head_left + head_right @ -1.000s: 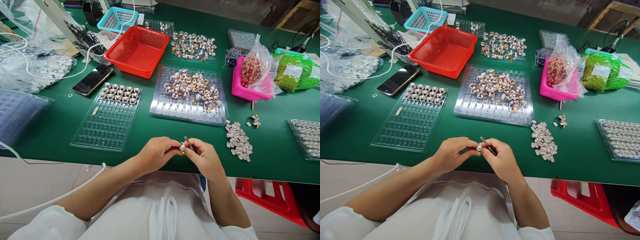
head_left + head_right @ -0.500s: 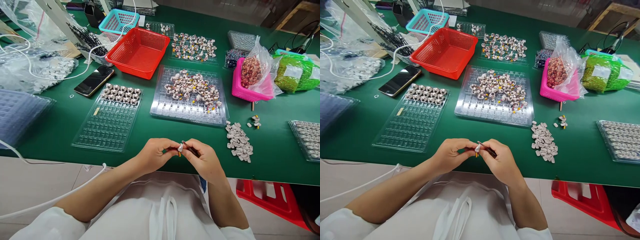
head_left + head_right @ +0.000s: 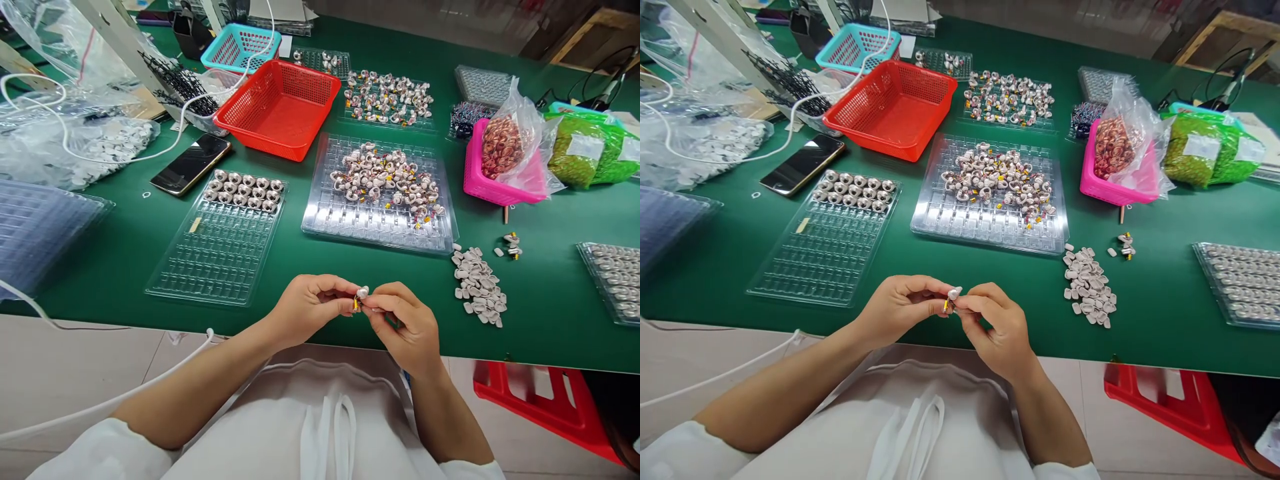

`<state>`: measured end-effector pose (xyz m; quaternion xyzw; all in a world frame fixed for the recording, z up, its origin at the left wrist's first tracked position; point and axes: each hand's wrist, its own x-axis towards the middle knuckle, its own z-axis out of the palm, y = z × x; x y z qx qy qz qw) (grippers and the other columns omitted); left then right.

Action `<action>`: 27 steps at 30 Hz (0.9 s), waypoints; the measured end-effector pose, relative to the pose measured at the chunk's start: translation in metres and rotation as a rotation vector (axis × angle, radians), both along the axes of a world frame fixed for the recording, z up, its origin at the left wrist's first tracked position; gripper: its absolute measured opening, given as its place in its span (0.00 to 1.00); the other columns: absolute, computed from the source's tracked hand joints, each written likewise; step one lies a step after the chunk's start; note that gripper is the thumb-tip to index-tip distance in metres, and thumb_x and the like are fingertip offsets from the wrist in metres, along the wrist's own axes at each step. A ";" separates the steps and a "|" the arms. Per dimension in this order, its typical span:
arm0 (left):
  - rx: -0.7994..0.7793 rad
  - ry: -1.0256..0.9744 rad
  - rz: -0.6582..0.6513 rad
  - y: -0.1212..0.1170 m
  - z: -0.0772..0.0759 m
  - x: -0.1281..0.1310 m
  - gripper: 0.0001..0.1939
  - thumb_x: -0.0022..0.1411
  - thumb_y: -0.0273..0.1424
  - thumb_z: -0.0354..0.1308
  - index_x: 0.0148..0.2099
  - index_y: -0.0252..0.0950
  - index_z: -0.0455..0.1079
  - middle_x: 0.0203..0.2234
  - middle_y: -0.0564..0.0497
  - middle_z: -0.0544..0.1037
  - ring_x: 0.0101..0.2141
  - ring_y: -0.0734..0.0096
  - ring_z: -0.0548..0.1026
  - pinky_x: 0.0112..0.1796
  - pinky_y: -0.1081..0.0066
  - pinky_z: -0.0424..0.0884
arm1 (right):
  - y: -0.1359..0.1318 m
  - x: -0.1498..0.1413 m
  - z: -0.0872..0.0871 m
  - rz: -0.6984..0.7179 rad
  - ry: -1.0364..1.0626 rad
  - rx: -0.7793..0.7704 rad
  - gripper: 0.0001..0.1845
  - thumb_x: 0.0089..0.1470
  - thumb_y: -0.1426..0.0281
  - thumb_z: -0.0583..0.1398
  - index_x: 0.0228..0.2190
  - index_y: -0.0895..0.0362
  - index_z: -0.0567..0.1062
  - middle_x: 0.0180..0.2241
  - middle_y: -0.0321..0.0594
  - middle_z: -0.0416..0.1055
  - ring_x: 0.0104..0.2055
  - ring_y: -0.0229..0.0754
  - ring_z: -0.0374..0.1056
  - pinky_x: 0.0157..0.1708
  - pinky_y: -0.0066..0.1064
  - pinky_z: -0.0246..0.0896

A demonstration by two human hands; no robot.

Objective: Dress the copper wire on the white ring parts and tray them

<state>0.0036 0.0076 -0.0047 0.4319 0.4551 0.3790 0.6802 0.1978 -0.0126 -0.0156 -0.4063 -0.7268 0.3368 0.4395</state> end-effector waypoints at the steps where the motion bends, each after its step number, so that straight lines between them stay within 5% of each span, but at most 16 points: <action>1: -0.005 -0.019 0.002 0.000 0.000 0.000 0.08 0.53 0.23 0.68 0.37 0.36 0.83 0.27 0.53 0.85 0.28 0.73 0.82 0.34 0.77 0.80 | 0.001 -0.001 0.001 0.005 0.018 -0.038 0.12 0.59 0.80 0.61 0.39 0.51 0.78 0.36 0.39 0.75 0.31 0.36 0.69 0.24 0.26 0.60; 7: 0.022 0.005 0.013 -0.002 -0.004 -0.002 0.07 0.54 0.26 0.69 0.37 0.35 0.82 0.30 0.51 0.86 0.29 0.71 0.82 0.35 0.74 0.81 | 0.003 -0.006 0.004 -0.015 0.108 -0.334 0.04 0.61 0.73 0.61 0.37 0.52 0.77 0.35 0.38 0.74 0.31 0.37 0.67 0.25 0.28 0.59; 11: 0.177 0.162 0.002 -0.004 -0.004 -0.004 0.07 0.56 0.28 0.68 0.39 0.34 0.82 0.32 0.48 0.86 0.32 0.66 0.83 0.37 0.71 0.81 | 0.003 -0.010 0.006 -0.062 0.152 -0.468 0.02 0.60 0.70 0.62 0.33 0.53 0.76 0.32 0.35 0.70 0.29 0.35 0.64 0.26 0.26 0.59; 18: 0.514 0.456 -0.078 -0.004 -0.001 -0.010 0.08 0.60 0.26 0.63 0.41 0.36 0.82 0.34 0.48 0.87 0.34 0.67 0.83 0.36 0.75 0.78 | 0.011 -0.013 0.010 -0.042 0.074 -0.474 0.05 0.58 0.72 0.60 0.29 0.55 0.74 0.27 0.33 0.65 0.26 0.34 0.59 0.25 0.26 0.54; 27: 0.577 0.594 -0.079 -0.004 0.002 -0.010 0.07 0.62 0.28 0.62 0.41 0.37 0.81 0.33 0.49 0.86 0.32 0.67 0.83 0.36 0.74 0.77 | 0.020 -0.011 0.016 0.012 0.020 -0.491 0.06 0.56 0.71 0.60 0.27 0.56 0.74 0.25 0.33 0.67 0.24 0.33 0.59 0.22 0.25 0.54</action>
